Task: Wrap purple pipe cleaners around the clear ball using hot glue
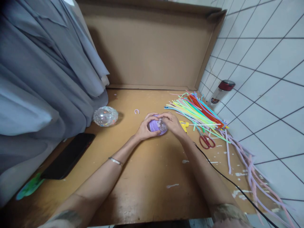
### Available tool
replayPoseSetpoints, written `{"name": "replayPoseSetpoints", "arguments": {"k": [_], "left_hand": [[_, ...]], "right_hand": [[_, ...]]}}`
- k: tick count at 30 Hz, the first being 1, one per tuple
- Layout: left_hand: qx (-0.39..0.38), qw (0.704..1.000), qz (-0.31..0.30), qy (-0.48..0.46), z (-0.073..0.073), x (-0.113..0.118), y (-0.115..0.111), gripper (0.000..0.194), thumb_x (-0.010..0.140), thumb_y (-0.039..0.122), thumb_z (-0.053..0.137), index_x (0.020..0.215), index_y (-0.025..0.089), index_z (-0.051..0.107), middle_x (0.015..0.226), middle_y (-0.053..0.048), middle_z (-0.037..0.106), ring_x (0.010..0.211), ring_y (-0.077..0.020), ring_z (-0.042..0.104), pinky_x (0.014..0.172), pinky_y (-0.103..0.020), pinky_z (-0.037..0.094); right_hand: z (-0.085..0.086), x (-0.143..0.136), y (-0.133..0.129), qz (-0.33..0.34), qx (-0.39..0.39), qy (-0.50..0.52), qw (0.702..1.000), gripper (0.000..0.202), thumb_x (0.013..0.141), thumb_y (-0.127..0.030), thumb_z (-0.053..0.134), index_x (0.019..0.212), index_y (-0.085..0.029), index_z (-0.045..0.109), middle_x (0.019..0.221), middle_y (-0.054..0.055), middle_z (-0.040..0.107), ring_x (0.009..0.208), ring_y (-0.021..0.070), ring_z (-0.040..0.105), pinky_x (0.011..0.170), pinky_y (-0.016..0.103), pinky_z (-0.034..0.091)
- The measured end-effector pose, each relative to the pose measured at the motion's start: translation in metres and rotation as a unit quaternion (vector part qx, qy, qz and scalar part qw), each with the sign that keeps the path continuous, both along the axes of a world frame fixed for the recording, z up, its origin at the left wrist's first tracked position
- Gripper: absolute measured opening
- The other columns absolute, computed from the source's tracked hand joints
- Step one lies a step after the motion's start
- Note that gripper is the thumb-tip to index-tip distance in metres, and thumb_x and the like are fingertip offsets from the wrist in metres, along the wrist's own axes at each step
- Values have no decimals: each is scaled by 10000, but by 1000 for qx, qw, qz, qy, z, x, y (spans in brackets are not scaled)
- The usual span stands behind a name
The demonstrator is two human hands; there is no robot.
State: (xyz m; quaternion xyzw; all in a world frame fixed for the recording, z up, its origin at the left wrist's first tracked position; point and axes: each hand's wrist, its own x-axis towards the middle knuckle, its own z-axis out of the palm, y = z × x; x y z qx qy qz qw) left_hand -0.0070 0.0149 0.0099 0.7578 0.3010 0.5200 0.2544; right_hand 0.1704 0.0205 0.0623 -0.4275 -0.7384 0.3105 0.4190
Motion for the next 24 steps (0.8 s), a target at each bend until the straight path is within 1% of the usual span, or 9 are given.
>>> {"name": "replayPoseSetpoints", "arguments": {"k": [3, 5, 8, 11, 16, 21, 24], "left_hand": [[2, 1000, 2, 0, -1, -1, 0, 507, 594, 301, 812, 1040, 208, 591, 1279, -121, 513, 1237, -287, 508, 1064, -511, 393], [2, 1000, 5, 1, -1, -1, 1, 510, 590, 298, 813, 1041, 209, 590, 1277, -121, 514, 1233, -288, 511, 1062, -506, 393], [-3, 1000, 13, 3, -2, -1, 1, 505, 592, 284, 807, 1042, 215, 589, 1273, -114, 520, 1232, -285, 513, 1063, -503, 389], [-7, 1000, 15, 0, -2, -1, 2, 510, 590, 282, 805, 1046, 216, 587, 1268, -111, 525, 1237, -285, 509, 1064, -504, 386], [-8, 1000, 4, -6, -2, -2, 3, 503, 609, 295, 800, 1056, 212, 586, 1273, -117, 519, 1242, -280, 504, 1072, -499, 380], [-17, 1000, 3, -2, -2, -3, 3, 518, 614, 318, 809, 1069, 218, 583, 1286, -116, 514, 1249, -284, 498, 1071, -505, 379], [-18, 1000, 3, -5, -2, -3, 3, 514, 618, 327, 809, 1068, 219, 584, 1283, -114, 514, 1254, -285, 493, 1071, -508, 378]], "right_hand": [[-3, 0, 3, -29, -36, 30, 998, 281, 756, -241, 486, 927, -214, 706, 1003, 41, 709, 968, 210, 622, 901, 376, 472], [-6, 0, 4, -40, -38, 27, 998, 280, 755, -239, 494, 935, -210, 707, 1013, 47, 709, 971, 213, 623, 915, 386, 469], [-9, -1, 5, -23, -1, -4, 1000, 272, 773, -236, 498, 926, -224, 722, 1008, 45, 713, 986, 210, 616, 941, 388, 455], [-8, -1, 3, -12, 31, -24, 999, 278, 799, -251, 491, 941, -230, 729, 1007, 47, 709, 988, 211, 608, 931, 387, 455], [-5, -2, 0, -3, 27, -31, 999, 279, 804, -256, 487, 961, -209, 713, 995, 58, 693, 970, 215, 605, 912, 388, 454], [-8, -2, 0, 7, 13, -20, 1000, 269, 802, -263, 501, 987, -218, 690, 1023, 50, 676, 971, 210, 596, 913, 387, 449], [-9, -3, 0, 13, 19, -11, 1000, 264, 796, -277, 523, 998, -218, 682, 1035, 55, 674, 988, 216, 592, 921, 393, 444]]}}
